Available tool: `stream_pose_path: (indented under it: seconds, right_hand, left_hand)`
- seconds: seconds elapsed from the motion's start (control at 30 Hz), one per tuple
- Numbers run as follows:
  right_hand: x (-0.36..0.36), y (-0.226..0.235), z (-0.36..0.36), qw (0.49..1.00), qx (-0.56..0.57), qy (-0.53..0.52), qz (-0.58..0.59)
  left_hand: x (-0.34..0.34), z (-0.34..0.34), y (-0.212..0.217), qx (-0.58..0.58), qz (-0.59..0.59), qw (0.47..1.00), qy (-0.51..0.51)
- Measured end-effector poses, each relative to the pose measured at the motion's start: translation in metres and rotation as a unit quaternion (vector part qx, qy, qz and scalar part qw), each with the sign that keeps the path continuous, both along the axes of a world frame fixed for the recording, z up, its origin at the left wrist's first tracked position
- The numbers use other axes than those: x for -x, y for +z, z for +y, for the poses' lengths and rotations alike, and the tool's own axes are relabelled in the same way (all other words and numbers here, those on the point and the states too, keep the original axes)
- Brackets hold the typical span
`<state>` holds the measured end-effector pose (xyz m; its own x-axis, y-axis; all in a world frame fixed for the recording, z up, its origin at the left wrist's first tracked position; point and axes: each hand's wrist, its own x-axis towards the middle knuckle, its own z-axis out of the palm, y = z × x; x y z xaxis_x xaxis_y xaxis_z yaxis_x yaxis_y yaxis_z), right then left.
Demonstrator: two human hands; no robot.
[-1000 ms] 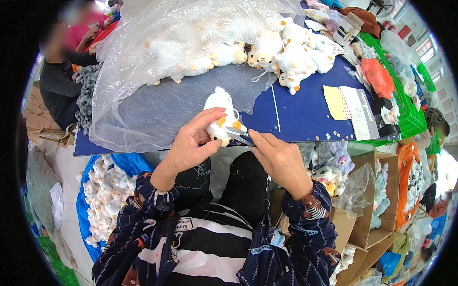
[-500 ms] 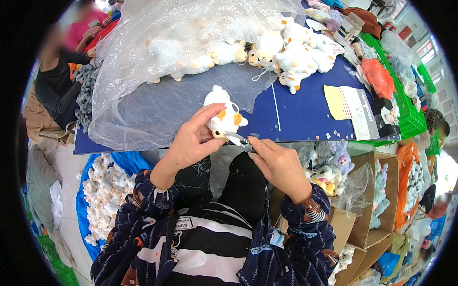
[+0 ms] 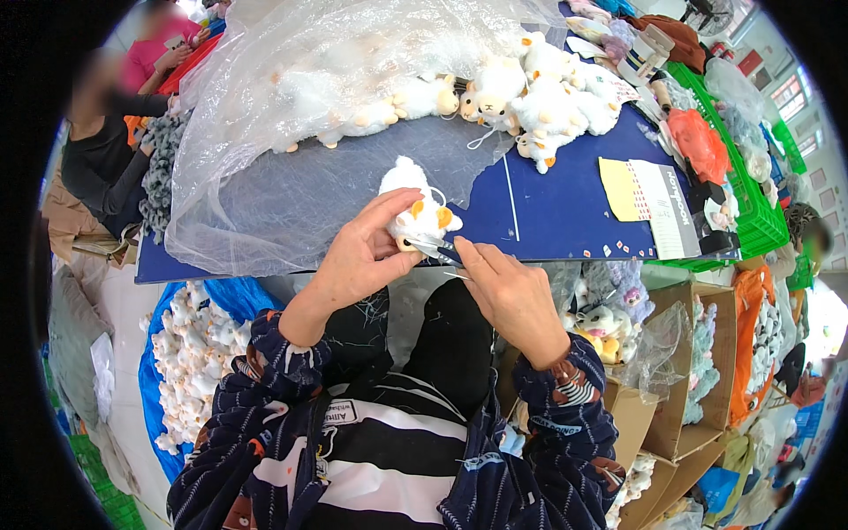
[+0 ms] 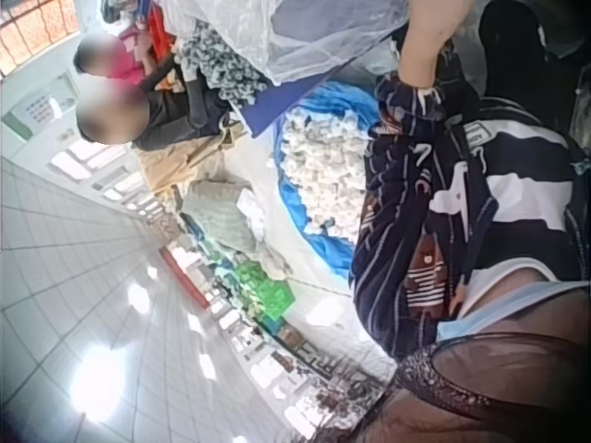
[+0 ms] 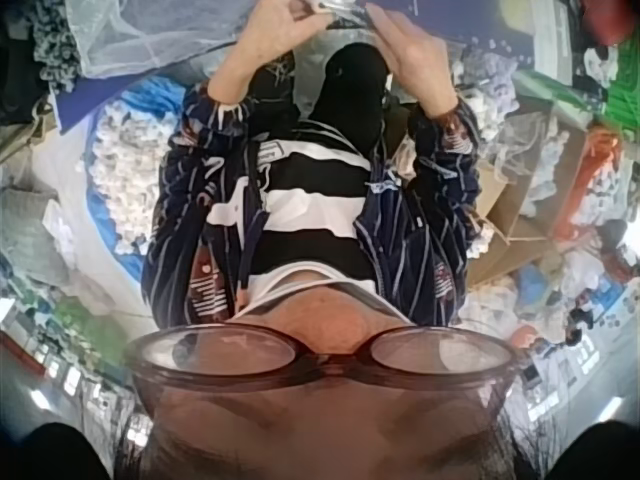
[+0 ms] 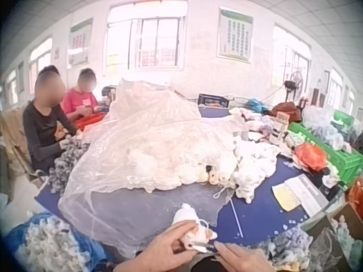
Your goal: The person sits on the floor and trims loose threads from small white stuffed toys using scissors. They handle each toy one at a time, cut excess threads, and place the finished items into a cardboard box.
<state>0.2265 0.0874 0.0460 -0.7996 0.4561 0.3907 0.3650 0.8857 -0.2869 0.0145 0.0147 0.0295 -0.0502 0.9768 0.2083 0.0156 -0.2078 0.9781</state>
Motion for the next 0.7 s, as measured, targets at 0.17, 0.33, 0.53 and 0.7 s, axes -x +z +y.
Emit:
stream_pose_path:
  seconds: [0.17,0.33,0.53,0.7]
  right_hand:
    - [0.001,-0.009,0.004,0.993,0.069,0.006,0.092]
    - [-0.015,-0.003,0.001,0.867,0.363,-0.154,0.304]
    - [-0.048,-0.027,0.066,0.955,-0.015,-0.288,-0.075]
    - [-0.019,-0.023,0.051,0.972,-0.025,-0.221,0.075]
  left_hand:
    - [0.001,0.000,0.000,0.005,-0.031,1.000,0.000]
    - [0.005,-0.004,0.003,0.022,-0.055,0.998,0.008]
    - [0.006,-0.001,-0.002,0.002,-0.053,0.999,0.014]
    - [0.006,0.000,-0.006,-0.013,-0.038,0.999,0.037]
